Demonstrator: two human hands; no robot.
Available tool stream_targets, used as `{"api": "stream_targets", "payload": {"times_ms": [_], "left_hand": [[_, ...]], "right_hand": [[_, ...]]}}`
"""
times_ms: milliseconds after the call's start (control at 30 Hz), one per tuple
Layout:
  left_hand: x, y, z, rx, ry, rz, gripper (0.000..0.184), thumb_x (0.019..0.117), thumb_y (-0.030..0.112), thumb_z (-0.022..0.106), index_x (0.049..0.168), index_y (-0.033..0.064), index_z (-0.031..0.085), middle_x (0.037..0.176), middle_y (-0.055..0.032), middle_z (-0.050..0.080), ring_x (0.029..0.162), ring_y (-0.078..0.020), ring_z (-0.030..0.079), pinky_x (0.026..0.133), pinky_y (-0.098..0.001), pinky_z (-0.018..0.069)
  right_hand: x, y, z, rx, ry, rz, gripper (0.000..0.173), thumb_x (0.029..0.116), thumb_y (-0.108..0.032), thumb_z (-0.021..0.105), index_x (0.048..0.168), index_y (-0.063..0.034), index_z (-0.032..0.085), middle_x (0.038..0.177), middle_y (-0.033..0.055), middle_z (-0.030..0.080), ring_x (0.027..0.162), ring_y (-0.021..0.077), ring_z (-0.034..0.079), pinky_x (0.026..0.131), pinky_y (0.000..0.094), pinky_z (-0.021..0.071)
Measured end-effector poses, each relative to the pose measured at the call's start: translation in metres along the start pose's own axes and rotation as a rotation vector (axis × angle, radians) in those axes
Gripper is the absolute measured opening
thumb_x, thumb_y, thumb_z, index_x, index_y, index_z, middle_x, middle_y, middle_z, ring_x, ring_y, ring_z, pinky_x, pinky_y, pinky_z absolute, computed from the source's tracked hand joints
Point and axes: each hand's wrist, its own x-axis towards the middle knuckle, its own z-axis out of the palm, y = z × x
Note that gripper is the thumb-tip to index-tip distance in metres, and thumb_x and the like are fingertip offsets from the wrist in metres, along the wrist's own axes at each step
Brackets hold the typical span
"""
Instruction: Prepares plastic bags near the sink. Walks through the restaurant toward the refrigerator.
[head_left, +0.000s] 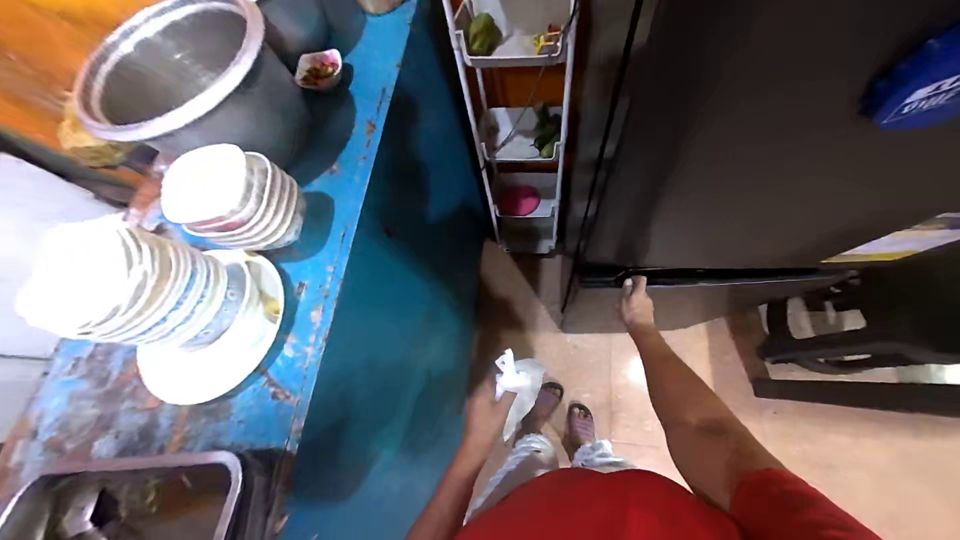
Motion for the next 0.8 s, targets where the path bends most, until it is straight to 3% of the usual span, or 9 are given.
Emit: {"api": "stream_targets", "payload": {"times_ms": [167, 333, 500, 800], "left_hand": [[0.045, 0.011, -0.015, 0.007, -0.060, 0.036, 0.043, 0.1009, 0.023, 0.064, 0.131, -0.0077, 0.061, 0.120, -0.0252, 0.069, 0.115, -0.0323, 0.066, 0.104, -0.0502, 0.0491], [0.089, 0.016, 0.002, 0.095, -0.179, 0.056, 0.046, 0.1004, 0.025, 0.066, 0.133, -0.0066, 0.060, 0.125, -0.0262, 0.066, 0.119, -0.0353, 0.064, 0.106, -0.0526, 0.0473], [0.109, 0.041, 0.048, 0.072, -0.291, 0.139, 0.043, 0.0988, 0.019, 0.068, 0.133, -0.0054, 0.061, 0.133, -0.0282, 0.059, 0.121, -0.0378, 0.060, 0.104, -0.0516, 0.0480], [0.094, 0.122, 0.165, 0.092, -0.582, 0.430, 0.041, 0.0979, 0.021, 0.068, 0.131, -0.0036, 0.064, 0.132, -0.0256, 0.061, 0.121, -0.0369, 0.061, 0.104, -0.0516, 0.0494]], "right_hand": [[-0.052, 0.033, 0.001, 0.036, -0.022, 0.014, 0.050, 0.1146, -0.031, 0.022, 0.153, -0.0013, 0.035, 0.110, 0.0248, 0.070, 0.089, 0.0389, 0.072, 0.083, 0.0542, 0.0588], [-0.109, 0.076, -0.010, 0.013, 0.014, 0.078, 0.048, 0.1143, -0.028, 0.029, 0.152, -0.0009, 0.041, 0.112, 0.0236, 0.070, 0.093, 0.0367, 0.071, 0.088, 0.0531, 0.0569], [-0.159, 0.111, -0.019, 0.054, 0.117, 0.179, 0.046, 0.1136, -0.021, 0.030, 0.153, -0.0003, 0.040, 0.111, 0.0250, 0.069, 0.084, 0.0334, 0.071, 0.081, 0.0498, 0.0577], [-0.202, 0.154, -0.061, 0.016, 0.075, 0.315, 0.046, 0.1137, -0.021, 0.031, 0.155, -0.0023, 0.040, 0.131, 0.0288, 0.064, 0.110, 0.0410, 0.068, 0.097, 0.0544, 0.0532]]}}
